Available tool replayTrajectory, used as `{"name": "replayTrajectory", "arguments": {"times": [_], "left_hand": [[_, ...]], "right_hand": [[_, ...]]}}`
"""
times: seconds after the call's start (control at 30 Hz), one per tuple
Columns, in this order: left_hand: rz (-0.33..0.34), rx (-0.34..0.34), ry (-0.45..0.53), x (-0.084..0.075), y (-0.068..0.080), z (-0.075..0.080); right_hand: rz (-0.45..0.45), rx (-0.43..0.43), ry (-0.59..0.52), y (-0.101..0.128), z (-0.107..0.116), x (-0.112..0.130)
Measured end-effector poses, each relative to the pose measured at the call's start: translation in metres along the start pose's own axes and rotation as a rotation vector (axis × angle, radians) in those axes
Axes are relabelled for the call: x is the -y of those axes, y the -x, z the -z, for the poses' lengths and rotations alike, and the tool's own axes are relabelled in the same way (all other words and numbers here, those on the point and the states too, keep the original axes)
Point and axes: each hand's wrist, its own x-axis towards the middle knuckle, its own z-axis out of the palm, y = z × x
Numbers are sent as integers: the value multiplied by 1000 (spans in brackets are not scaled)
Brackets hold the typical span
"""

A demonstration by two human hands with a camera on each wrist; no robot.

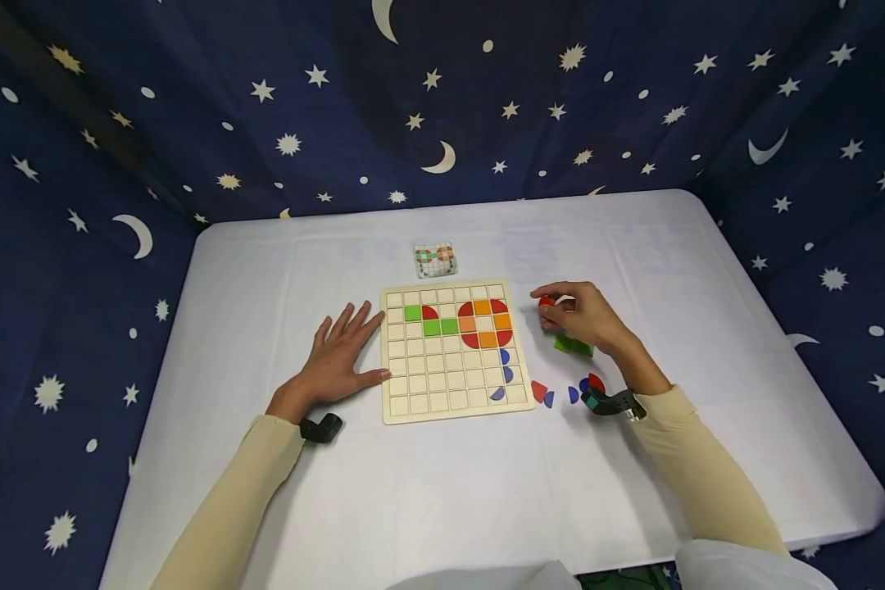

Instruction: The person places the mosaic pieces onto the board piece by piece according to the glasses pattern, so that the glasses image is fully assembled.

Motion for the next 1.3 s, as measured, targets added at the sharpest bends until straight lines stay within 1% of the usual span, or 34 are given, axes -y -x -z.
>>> {"name": "replayTrajectory", "arguments": {"times": [0.1, 0.17, 0.23, 0.4, 0.5, 0.6, 0.77, 0.9, 1.0, 1.13, 1.2, 1.3], "left_hand": [[6, 4, -7, 1, 0, 0], [3, 3, -1, 1, -1, 0], [3, 2, 1, 1, 0, 0], [-2, -5, 0, 2, 1, 1], [-18, -7, -4, 3, 0, 1], [-28, -1, 5, 1, 0, 3], [-10, 15, 0, 1, 2, 6], [-4, 17, -6, 1, 2, 5], [-4, 14, -7, 1, 2, 5], [-8, 10, -4, 1, 2, 4], [-13, 7, 2, 0, 2, 4], [-23, -1, 17, 0, 2, 4]], "right_hand": [[65, 44, -79, -20, -16, 21], [108, 79, -89, -33, -27, 38], [183, 136, -38, -46, -40, 54], [397, 266, 165, -76, -80, 86], [469, 344, 227, -89, -105, 97], [511, 393, 281, -97, -125, 103], [539, 361, 369, -107, -145, 101], [605, 352, 410, -108, -149, 94], [654, 347, 401, -106, -149, 88], [666, 317, 364, -103, -150, 83], [663, 308, 363, -102, -152, 81], [665, 291, 411, -101, -155, 82]]}}
